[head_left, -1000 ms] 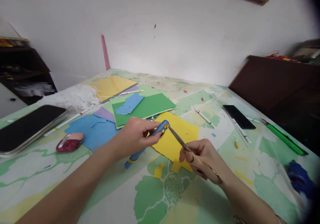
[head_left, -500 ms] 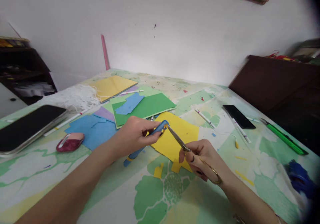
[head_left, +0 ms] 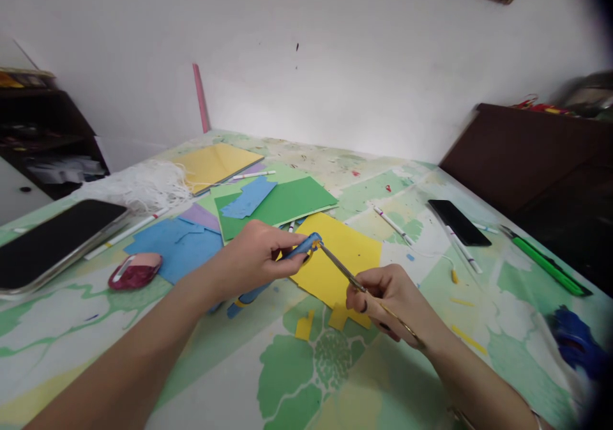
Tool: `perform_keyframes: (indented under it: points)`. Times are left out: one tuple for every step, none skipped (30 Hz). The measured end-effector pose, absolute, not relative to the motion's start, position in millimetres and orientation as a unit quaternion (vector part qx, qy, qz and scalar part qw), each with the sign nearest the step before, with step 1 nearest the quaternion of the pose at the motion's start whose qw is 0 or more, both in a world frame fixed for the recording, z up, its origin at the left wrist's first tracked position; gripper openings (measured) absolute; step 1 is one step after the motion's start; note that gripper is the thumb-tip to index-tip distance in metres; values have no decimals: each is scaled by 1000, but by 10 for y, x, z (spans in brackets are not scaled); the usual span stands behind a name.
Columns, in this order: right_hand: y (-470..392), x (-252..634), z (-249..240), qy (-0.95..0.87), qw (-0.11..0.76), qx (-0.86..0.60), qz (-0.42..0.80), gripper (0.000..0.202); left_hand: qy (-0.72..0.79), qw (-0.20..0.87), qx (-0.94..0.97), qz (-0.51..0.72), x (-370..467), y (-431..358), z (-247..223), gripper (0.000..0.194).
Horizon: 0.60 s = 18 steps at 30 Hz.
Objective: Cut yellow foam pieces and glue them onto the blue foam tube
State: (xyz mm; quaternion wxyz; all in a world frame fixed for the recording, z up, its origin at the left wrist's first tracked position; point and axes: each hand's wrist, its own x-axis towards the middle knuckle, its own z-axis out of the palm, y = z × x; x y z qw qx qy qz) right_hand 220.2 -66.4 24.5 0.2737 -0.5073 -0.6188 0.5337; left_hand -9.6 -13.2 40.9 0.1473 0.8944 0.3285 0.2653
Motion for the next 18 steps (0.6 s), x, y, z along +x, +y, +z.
perform_keyframes:
  points:
    - [-665,2199,249,-619,271,-511,531,44,328,146,895,264,-97,-128,407,19]
    - [-666,2197,253,-620,268,-514,529,46,328,145,896,263,-98,-125,405,21]
    - [-668,2194,255,-621,265,-517,526,47,328,145,896,262,-99,-124,403,23]
    - [-670,2190,255,-623,262,-521,521,48,327,146,896,261,-99,-125,402,24]
    - [-672,2186,255,-624,261,-525,517,48,330,147,895,261,-99,-128,401,24]
    - [-675,2179,253,-626,260,-528,511,47,333,149,893,262,-98,-131,399,23]
    - [-679,2172,251,-627,260,-531,507,47,336,150,892,262,-97,-135,398,22]
    - [-684,2164,247,-626,261,-533,505,46,340,152,890,264,-96,-139,397,19]
    - [-691,2157,241,-623,263,-537,505,45,343,154,887,267,-94,-142,395,16]
    - [-698,2150,233,-619,264,-540,506,44,346,155,885,270,-91,-144,394,14]
    - [-705,2146,223,-615,267,-542,507,42,348,156,884,271,-88,-145,393,12]
    - [-712,2144,210,-612,270,-542,508,41,347,156,883,273,-85,-146,392,11]
    - [-717,2145,195,-610,274,-542,509,39,347,156,883,274,-81,-146,391,11]
    - [-721,2148,179,-611,279,-539,508,37,348,156,883,274,-77,-147,390,11]
    - [-724,2151,163,-613,286,-535,506,37,347,156,883,275,-71,-147,389,11]
    - [-724,2155,149,-615,294,-530,505,37,346,157,882,277,-65,-148,388,11]
    - [-723,2158,138,-616,304,-525,502,37,347,159,881,281,-57,-150,386,11]
    - [-721,2161,131,-617,317,-520,499,38,348,163,878,284,-49,-153,384,11]
